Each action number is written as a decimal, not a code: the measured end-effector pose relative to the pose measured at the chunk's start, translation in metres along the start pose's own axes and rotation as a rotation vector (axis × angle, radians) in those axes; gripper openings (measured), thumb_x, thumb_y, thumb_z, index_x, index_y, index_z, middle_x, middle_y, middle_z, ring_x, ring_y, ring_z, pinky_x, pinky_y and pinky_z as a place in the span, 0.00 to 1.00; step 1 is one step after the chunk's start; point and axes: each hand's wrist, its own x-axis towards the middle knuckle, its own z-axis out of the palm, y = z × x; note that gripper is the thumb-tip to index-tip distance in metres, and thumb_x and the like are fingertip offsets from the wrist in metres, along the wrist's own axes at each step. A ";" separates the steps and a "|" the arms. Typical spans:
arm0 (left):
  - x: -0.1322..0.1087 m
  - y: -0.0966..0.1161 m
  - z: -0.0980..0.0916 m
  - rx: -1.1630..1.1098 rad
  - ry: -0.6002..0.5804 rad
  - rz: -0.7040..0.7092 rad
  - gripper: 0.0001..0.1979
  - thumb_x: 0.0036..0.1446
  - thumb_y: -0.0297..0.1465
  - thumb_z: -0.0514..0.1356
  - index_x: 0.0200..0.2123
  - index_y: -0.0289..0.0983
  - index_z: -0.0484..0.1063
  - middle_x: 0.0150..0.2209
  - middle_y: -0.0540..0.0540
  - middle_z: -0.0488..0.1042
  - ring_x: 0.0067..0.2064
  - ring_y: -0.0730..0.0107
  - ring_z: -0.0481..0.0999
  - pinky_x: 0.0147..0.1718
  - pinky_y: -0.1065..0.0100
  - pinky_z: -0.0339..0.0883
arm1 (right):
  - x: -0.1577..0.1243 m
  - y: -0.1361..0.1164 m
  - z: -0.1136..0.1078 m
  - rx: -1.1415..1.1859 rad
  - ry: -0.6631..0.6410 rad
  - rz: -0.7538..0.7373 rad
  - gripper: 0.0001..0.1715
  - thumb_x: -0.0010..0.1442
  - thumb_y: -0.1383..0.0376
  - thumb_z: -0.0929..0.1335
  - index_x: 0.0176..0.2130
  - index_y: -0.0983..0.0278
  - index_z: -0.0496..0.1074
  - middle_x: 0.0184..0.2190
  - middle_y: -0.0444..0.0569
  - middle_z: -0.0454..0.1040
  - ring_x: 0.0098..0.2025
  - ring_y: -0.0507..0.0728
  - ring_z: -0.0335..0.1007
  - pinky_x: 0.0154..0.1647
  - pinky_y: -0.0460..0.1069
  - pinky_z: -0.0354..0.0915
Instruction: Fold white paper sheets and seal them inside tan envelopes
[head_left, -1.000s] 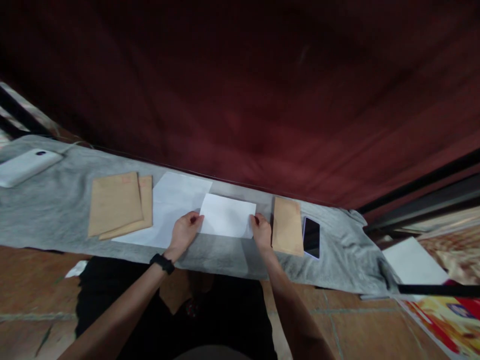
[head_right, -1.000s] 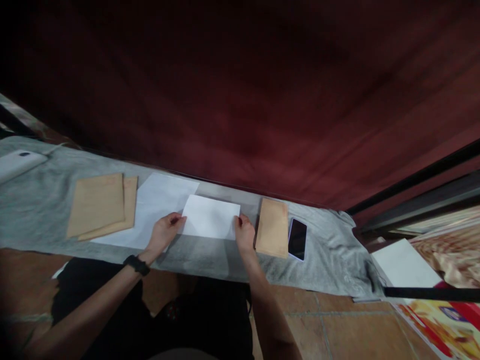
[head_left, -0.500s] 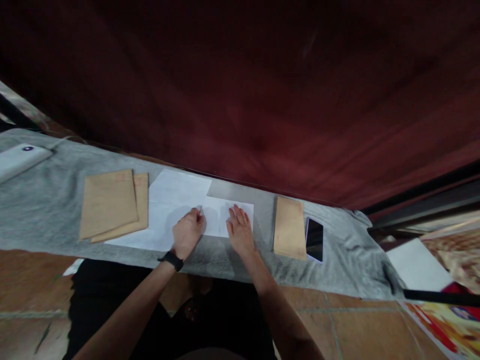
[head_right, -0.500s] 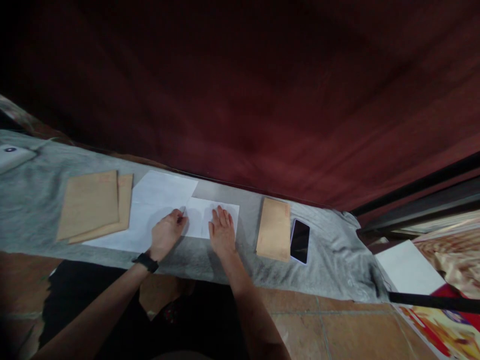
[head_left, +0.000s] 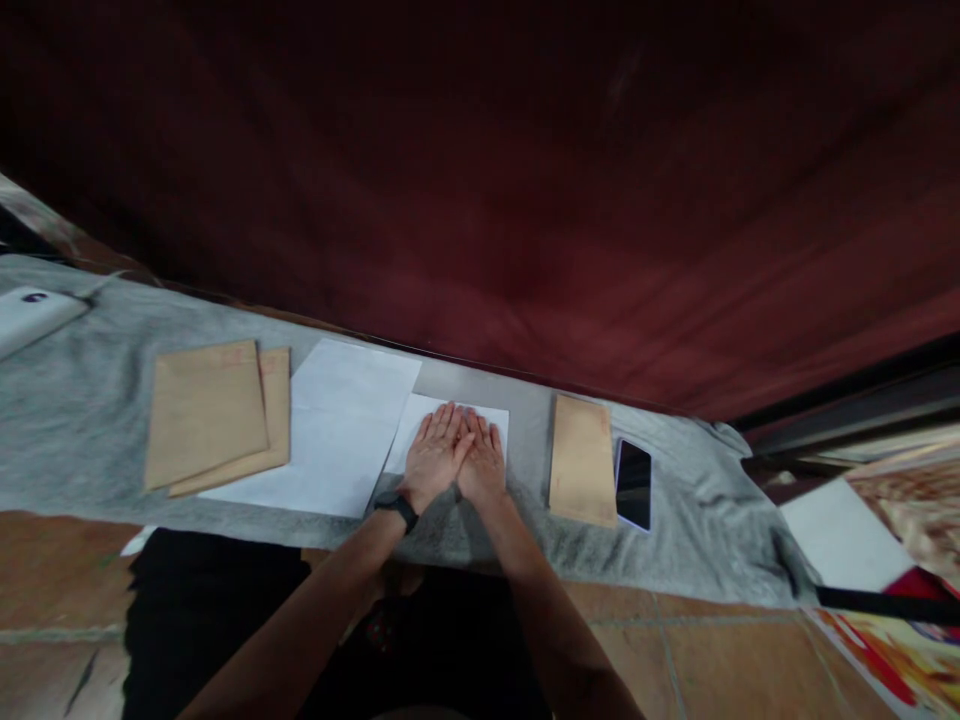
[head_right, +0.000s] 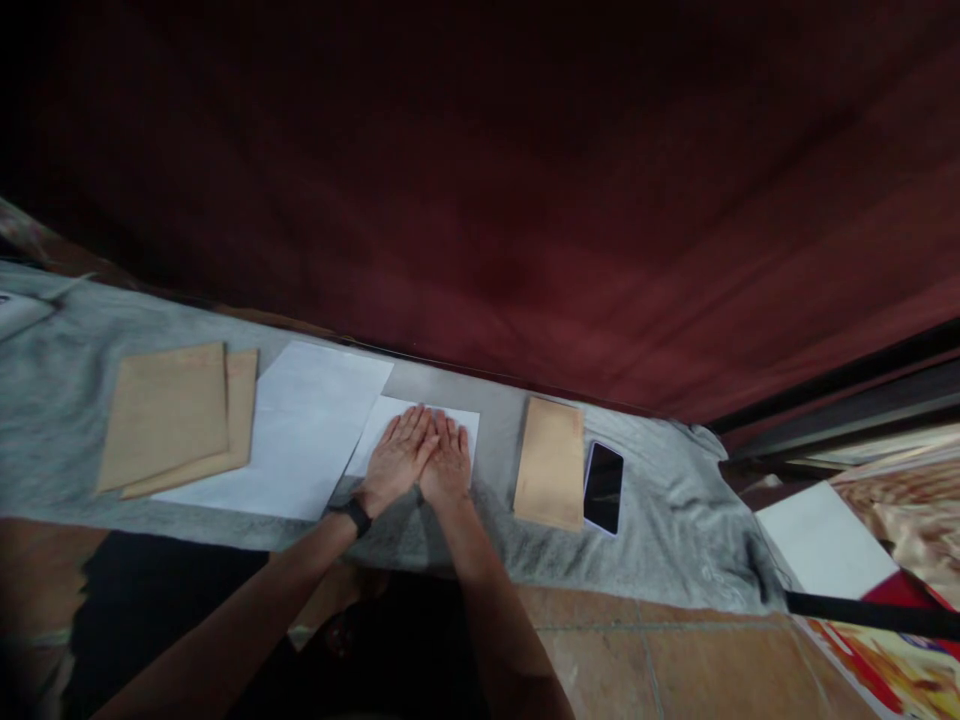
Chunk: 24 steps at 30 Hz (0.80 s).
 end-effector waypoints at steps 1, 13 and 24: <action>0.000 -0.003 0.000 0.018 0.013 -0.020 0.32 0.70 0.42 0.41 0.68 0.28 0.58 0.70 0.35 0.58 0.72 0.57 0.53 0.70 0.52 0.45 | 0.001 0.002 0.001 -0.004 0.018 0.017 0.32 0.74 0.63 0.54 0.73 0.63 0.48 0.74 0.51 0.46 0.74 0.60 0.43 0.74 0.60 0.40; -0.012 -0.029 -0.004 0.009 0.147 -0.245 0.34 0.67 0.39 0.46 0.70 0.24 0.52 0.71 0.28 0.53 0.73 0.48 0.48 0.69 0.44 0.44 | -0.010 0.052 -0.004 0.003 0.267 0.187 0.31 0.73 0.61 0.57 0.70 0.72 0.56 0.69 0.63 0.58 0.71 0.64 0.54 0.70 0.65 0.49; -0.029 -0.031 -0.021 -0.136 0.213 -0.232 0.30 0.64 0.34 0.47 0.67 0.26 0.58 0.69 0.28 0.58 0.72 0.48 0.54 0.68 0.45 0.50 | -0.068 -0.011 -0.001 0.081 0.207 -0.059 0.34 0.70 0.57 0.64 0.70 0.67 0.57 0.72 0.58 0.51 0.73 0.65 0.47 0.72 0.64 0.47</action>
